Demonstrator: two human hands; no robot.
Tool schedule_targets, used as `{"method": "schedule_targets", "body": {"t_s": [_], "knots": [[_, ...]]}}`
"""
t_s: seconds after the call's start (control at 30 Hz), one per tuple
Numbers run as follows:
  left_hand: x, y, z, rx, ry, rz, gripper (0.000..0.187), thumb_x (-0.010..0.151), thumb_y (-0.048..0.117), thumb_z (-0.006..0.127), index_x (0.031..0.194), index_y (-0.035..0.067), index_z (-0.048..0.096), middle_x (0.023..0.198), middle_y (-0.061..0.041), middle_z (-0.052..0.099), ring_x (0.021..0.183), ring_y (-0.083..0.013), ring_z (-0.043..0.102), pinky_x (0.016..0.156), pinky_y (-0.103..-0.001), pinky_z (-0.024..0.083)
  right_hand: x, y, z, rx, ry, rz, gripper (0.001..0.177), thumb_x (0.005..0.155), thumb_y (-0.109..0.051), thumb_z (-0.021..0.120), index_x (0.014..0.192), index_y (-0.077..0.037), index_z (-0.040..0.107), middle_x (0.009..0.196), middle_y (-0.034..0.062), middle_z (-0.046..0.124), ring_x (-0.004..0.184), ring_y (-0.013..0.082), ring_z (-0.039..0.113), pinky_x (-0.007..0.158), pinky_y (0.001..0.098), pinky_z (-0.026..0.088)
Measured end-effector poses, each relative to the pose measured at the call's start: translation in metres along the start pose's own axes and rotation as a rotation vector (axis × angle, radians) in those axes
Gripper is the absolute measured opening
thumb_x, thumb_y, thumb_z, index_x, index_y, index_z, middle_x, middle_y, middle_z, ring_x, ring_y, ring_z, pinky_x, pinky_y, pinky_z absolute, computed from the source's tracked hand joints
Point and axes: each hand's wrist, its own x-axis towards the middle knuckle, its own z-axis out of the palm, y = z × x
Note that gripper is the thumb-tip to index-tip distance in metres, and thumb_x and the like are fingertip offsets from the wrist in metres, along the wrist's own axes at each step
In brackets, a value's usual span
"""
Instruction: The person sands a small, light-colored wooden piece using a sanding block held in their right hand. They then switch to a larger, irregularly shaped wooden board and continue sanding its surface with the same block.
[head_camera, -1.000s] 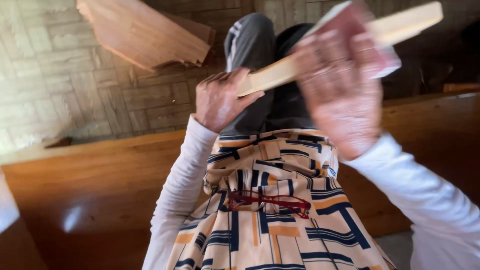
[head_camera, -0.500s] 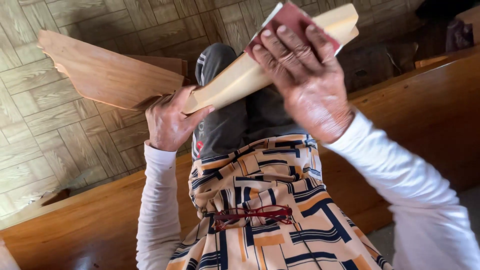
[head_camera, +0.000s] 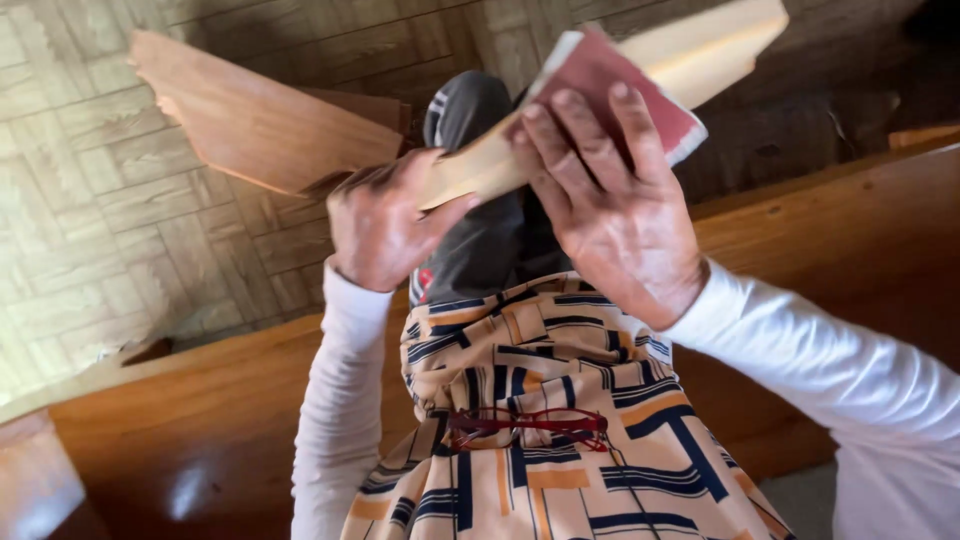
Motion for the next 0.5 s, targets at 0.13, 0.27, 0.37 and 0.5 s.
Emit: {"method": "schedule_targets", "body": {"t_s": [0.13, 0.27, 0.37, 0.5], "knots": [[0.016, 0.027, -0.004, -0.019, 0.003, 0.055, 0.042, 0.092, 0.056, 0.08, 0.112, 0.021, 0.072, 0.085, 0.001, 0.079, 0.066, -0.0205, 0.072, 0.058, -0.036, 0.054, -0.009, -0.021, -0.02, 0.081, -0.117, 0.066, 0.079, 0.107, 0.004, 0.079, 0.17, -0.01, 0.034, 0.17, 0.0171, 0.027, 0.156, 0.0341, 0.02, 0.129, 0.0558, 0.017], [0.018, 0.035, -0.006, -0.021, 0.001, 0.055, 0.04, 0.092, 0.056, 0.077, 0.112, 0.022, 0.073, 0.08, 0.001, 0.077, 0.065, -0.0225, 0.071, 0.057, -0.038, 0.052, -0.002, -0.026, -0.026, 0.426, 0.048, 0.176, 0.042, 0.111, -0.002, 0.057, 0.153, -0.003, 0.059, 0.16, 0.0123, 0.047, 0.149, 0.0315, 0.042, 0.124, 0.0553, 0.033], [0.018, 0.038, -0.007, -0.104, 0.048, 0.075, 0.035, 0.092, 0.048, 0.081, 0.109, 0.017, 0.072, 0.084, -0.003, 0.078, 0.069, -0.0251, 0.073, 0.062, -0.036, 0.054, -0.001, -0.027, -0.034, 0.572, 0.073, 0.217, 0.045, 0.108, 0.0, 0.049, 0.151, -0.003, 0.06, 0.157, 0.011, 0.052, 0.148, 0.0297, 0.043, 0.125, 0.0534, 0.03], [0.014, 0.037, -0.009, -0.085, 0.038, 0.029, 0.032, 0.087, 0.042, 0.082, 0.108, 0.02, 0.072, 0.083, -0.004, 0.077, 0.071, -0.0283, 0.072, 0.066, -0.039, 0.054, 0.0, -0.027, -0.033, 0.61, 0.089, 0.187, 0.042, 0.11, 0.0, 0.047, 0.151, -0.003, 0.059, 0.156, 0.0118, 0.053, 0.147, 0.0299, 0.046, 0.125, 0.0533, 0.03]]}}
